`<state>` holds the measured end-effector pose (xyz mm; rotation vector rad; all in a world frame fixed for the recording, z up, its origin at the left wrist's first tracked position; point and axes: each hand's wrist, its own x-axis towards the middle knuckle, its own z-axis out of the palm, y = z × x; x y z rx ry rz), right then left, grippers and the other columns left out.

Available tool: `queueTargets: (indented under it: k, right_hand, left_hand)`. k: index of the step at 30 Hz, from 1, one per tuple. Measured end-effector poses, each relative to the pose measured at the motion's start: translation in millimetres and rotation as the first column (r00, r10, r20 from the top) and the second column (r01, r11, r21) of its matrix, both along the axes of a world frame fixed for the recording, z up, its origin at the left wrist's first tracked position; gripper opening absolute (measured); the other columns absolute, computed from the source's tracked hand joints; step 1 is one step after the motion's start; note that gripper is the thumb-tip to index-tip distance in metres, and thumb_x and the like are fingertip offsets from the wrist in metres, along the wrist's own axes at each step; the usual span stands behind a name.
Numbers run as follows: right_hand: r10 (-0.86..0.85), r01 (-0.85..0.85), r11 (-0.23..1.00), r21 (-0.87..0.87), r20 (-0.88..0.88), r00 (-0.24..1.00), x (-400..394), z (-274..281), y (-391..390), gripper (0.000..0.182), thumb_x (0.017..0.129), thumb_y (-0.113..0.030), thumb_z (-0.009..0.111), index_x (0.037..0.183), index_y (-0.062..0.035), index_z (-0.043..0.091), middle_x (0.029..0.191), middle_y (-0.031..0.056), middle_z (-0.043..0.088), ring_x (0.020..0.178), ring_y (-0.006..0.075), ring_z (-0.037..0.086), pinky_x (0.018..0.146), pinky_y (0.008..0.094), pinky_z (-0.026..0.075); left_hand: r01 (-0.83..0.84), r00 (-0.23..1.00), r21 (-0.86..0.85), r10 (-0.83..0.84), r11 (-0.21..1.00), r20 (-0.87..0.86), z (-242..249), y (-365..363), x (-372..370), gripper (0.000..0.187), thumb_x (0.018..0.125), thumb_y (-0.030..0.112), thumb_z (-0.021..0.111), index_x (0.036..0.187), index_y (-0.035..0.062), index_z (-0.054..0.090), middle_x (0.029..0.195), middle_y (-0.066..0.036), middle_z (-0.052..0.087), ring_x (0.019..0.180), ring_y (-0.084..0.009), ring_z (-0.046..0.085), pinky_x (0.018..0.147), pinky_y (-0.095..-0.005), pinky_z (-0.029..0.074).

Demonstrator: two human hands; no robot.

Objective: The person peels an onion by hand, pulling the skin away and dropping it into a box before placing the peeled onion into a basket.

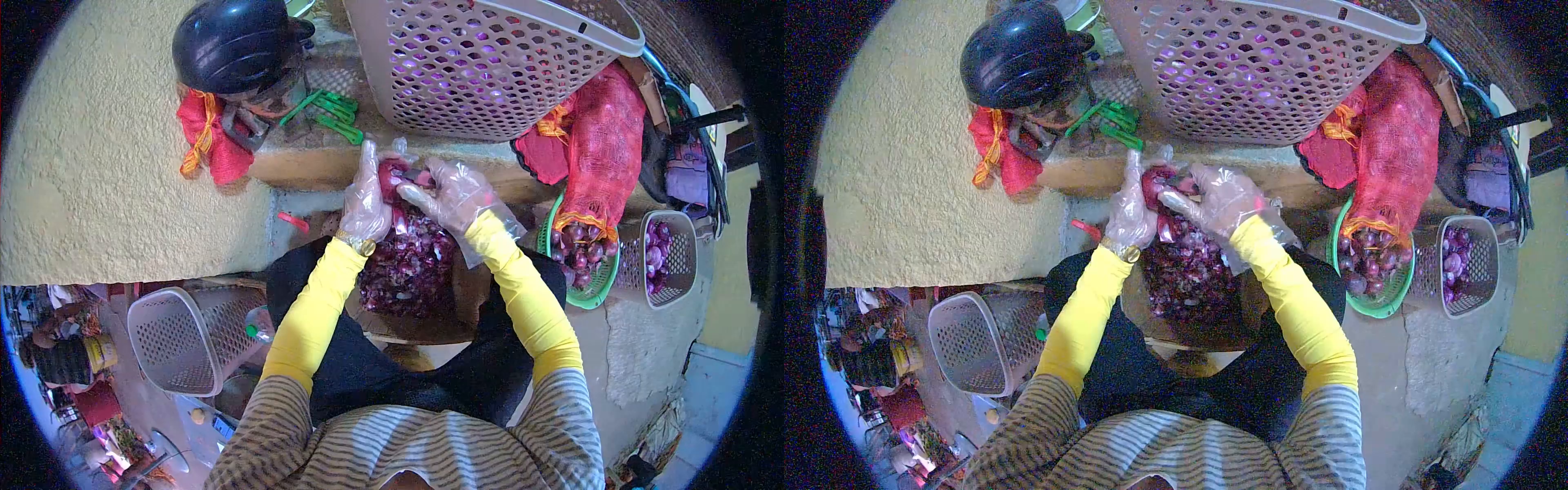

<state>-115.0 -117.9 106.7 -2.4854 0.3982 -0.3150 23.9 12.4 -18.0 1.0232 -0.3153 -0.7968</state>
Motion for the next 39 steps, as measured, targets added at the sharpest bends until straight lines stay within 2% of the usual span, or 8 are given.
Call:
queueTargets:
  k: [2, 9, 12, 17, 27, 30, 32, 39]
  right_hand:
    - [0.004, -0.004, 1.000, -0.008, -0.009, 1.000, 1, -4, -1, 0.059, 0.087, -0.066, 0.064, 0.092, -0.0073, 0.071, 0.082, 0.0200, 0.071, 0.078, 0.0403, 0.070, 0.072, 0.0498, 0.054]
    - [0.011, -0.012, 1.000, -0.022, -0.041, 0.999, 1, -5, -1, 0.060, 0.090, -0.065, 0.060, 0.093, -0.0067, 0.071, 0.080, 0.0203, 0.070, 0.077, 0.0404, 0.070, 0.072, 0.0501, 0.054]
    - [0.017, -0.018, 0.999, -0.034, -0.036, 0.999, 2, -6, -2, 0.059, 0.091, -0.065, 0.059, 0.091, -0.0070, 0.071, 0.080, 0.0202, 0.070, 0.078, 0.0404, 0.070, 0.072, 0.0496, 0.054]
    - [0.024, -0.024, 1.000, 0.005, -0.046, 0.999, 1, -4, 0, 0.057, 0.093, -0.063, 0.058, 0.091, -0.0080, 0.073, 0.081, 0.0212, 0.070, 0.079, 0.0412, 0.070, 0.073, 0.0503, 0.054]
    - [0.138, -0.138, 0.990, 0.040, -0.009, 0.990, 2, -11, -4, 0.053, 0.094, -0.060, 0.058, 0.084, -0.0112, 0.075, 0.079, 0.0192, 0.071, 0.077, 0.0395, 0.069, 0.073, 0.0506, 0.054]
    - [0.193, -0.194, 0.980, -0.036, -0.030, 0.981, 1, -12, -5, 0.053, 0.092, -0.062, 0.059, 0.083, -0.0122, 0.075, 0.077, 0.0184, 0.070, 0.073, 0.0393, 0.069, 0.071, 0.0499, 0.054]
    - [0.205, -0.209, 0.976, -0.062, -0.056, 0.977, 0, -15, -5, 0.054, 0.091, -0.063, 0.060, 0.083, -0.0121, 0.075, 0.076, 0.0180, 0.070, 0.073, 0.0391, 0.068, 0.070, 0.0496, 0.054]
    - [0.025, -0.028, 0.999, -0.026, -0.115, 0.993, -2, 4, -1, 0.061, 0.083, -0.072, 0.065, 0.086, -0.0106, 0.071, 0.079, 0.0185, 0.070, 0.075, 0.0388, 0.069, 0.070, 0.0495, 0.054]
  left_hand:
    - [0.004, 0.999, -0.017, -0.003, 1.000, 0.049, -2, 0, 2, 0.070, 0.104, 0.014, 0.056, 0.158, 0.0068, 0.013, 0.122, -0.011, 0.064, 0.099, -0.0228, 0.066, 0.094, -0.0377, 0.055]
    - [0.029, 0.999, -0.027, -0.028, 0.999, 0.028, -5, 1, 5, 0.072, 0.102, 0.012, 0.059, 0.158, 0.0075, 0.013, 0.121, -0.012, 0.064, 0.099, -0.0224, 0.065, 0.093, -0.0379, 0.054]
    - [-0.056, 0.965, 0.063, 0.038, 0.996, 0.258, 9, 1, -4, 0.051, 0.108, 0.025, 0.051, 0.150, 0.0049, 0.032, 0.116, -0.010, 0.066, 0.097, -0.0209, 0.065, 0.094, -0.0376, 0.054]
    - [-0.014, 0.984, -0.004, 0.013, 1.000, -0.175, 59, 1, -15, 0.056, 0.107, 0.056, 0.036, 0.111, 0.0061, 0.060, 0.109, -0.013, 0.068, 0.105, -0.0251, 0.065, 0.104, -0.0429, 0.049]
    - [0.003, 0.993, 0.009, -0.002, 1.000, -0.115, 74, 4, -21, 0.055, 0.107, 0.057, 0.037, 0.113, 0.0074, 0.060, 0.112, -0.014, 0.068, 0.105, -0.0255, 0.066, 0.101, -0.0444, 0.053]
    - [-0.045, 0.983, 0.075, 0.031, 0.996, 0.180, 91, 9, -31, 0.055, 0.106, 0.057, 0.037, 0.114, 0.0079, 0.060, 0.119, -0.014, 0.067, 0.108, -0.0268, 0.066, 0.101, -0.0448, 0.053]
    - [-0.027, 0.964, 0.089, 0.050, 0.996, -0.261, 88, 5, -24, 0.056, 0.106, 0.058, 0.037, 0.116, 0.0076, 0.059, 0.126, -0.015, 0.064, 0.111, -0.0279, 0.066, 0.102, -0.0446, 0.052]
    - [-0.080, 0.957, 0.053, 0.091, 0.995, -0.277, 77, 1, -19, 0.059, 0.104, 0.061, 0.039, 0.116, 0.0074, 0.060, 0.125, -0.014, 0.065, 0.110, -0.0267, 0.065, 0.102, -0.0425, 0.052]
